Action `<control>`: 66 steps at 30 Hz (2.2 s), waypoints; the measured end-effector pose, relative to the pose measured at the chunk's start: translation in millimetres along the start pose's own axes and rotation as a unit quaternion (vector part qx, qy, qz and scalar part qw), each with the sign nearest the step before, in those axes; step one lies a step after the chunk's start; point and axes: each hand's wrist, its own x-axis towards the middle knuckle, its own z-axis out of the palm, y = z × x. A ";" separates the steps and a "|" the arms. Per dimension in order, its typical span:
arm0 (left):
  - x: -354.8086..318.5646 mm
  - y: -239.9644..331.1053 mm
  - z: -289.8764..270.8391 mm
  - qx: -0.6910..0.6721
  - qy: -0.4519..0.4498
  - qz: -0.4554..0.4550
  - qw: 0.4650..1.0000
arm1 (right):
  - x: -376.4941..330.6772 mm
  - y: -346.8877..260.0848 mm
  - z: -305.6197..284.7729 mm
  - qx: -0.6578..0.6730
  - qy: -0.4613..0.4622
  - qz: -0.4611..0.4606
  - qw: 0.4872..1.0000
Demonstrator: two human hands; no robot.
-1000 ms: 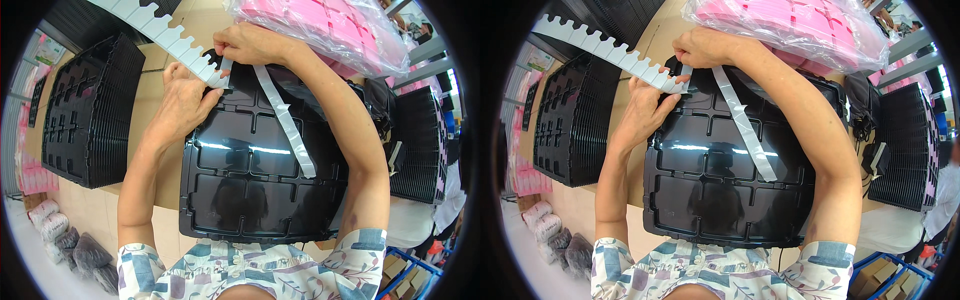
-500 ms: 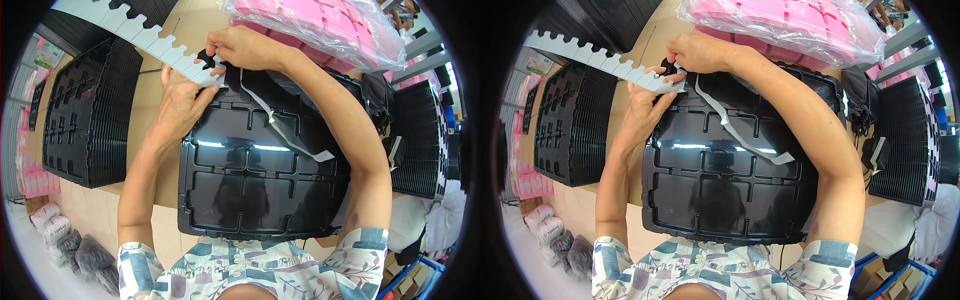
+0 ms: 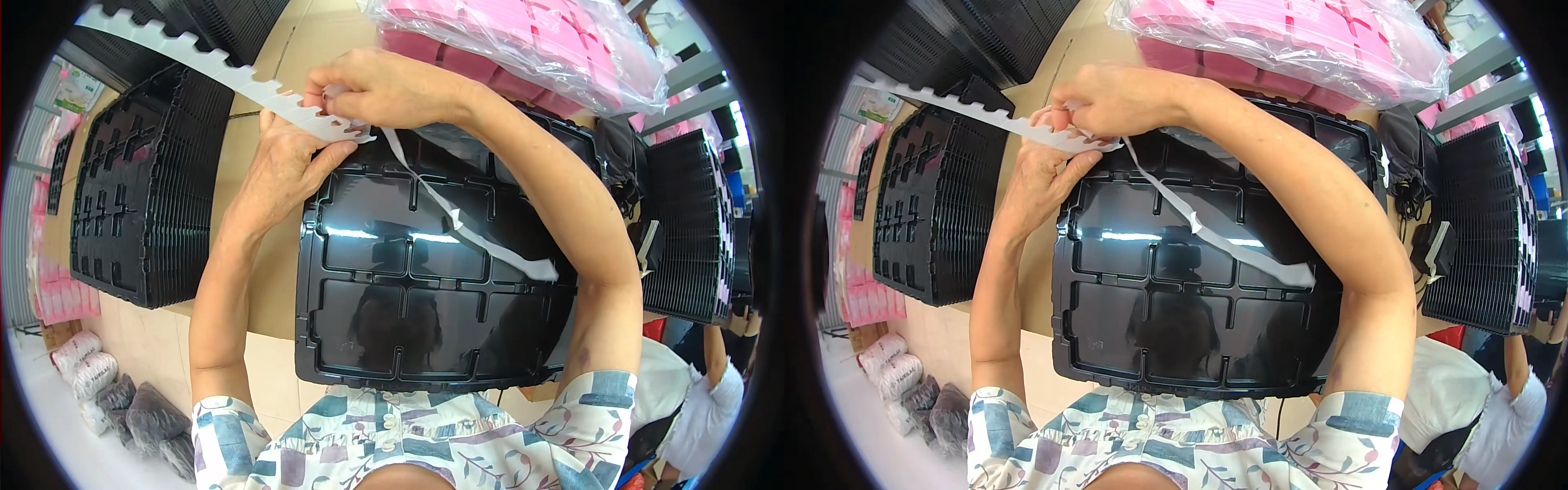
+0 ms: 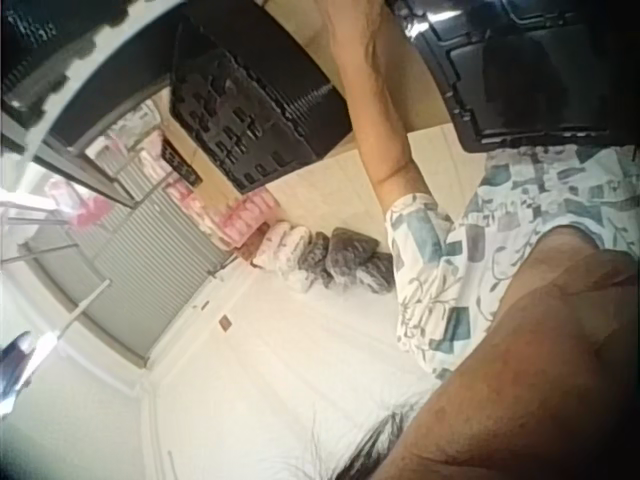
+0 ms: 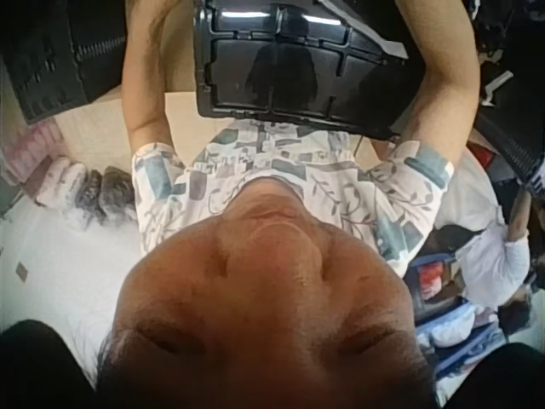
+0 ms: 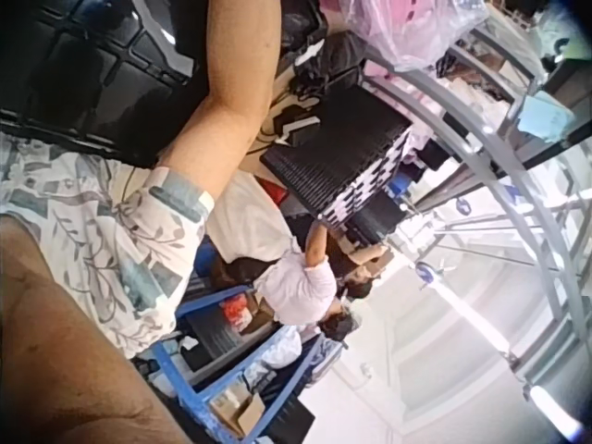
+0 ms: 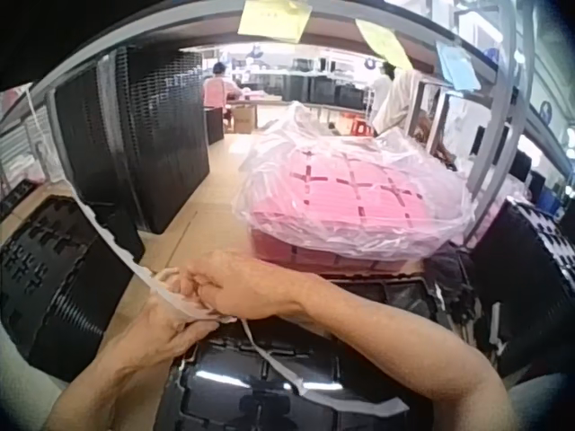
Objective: The person assembles black plastic trays by applying white adhesive strips to the underside of the tray base. They then place pink foam inserts into the tray and press them down to secure them. The process is repeated for multiple units.
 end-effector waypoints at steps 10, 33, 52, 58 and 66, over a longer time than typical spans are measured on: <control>-7.5 -15.5 16.0 -0.141 0.057 -0.026 0.988 | -3.2 -3.9 -4.1 0.233 0.040 0.104 0.966; -113.4 112.4 -93.8 -0.783 -0.025 -0.125 0.608 | -67.4 -105.1 2.4 0.309 0.050 0.149 0.938; -99.5 179.1 -43.9 -0.515 0.129 -0.170 0.830 | -174.5 -195.1 71.1 0.045 0.261 0.129 0.956; -85.8 191.0 -20.2 -0.654 0.127 -0.191 0.721 | -189.7 -175.9 85.7 -0.457 0.343 -0.166 0.804; -88.0 210.5 1.4 -0.570 0.183 -0.121 0.792 | -198.8 -197.0 65.6 0.036 0.326 0.143 0.934</control>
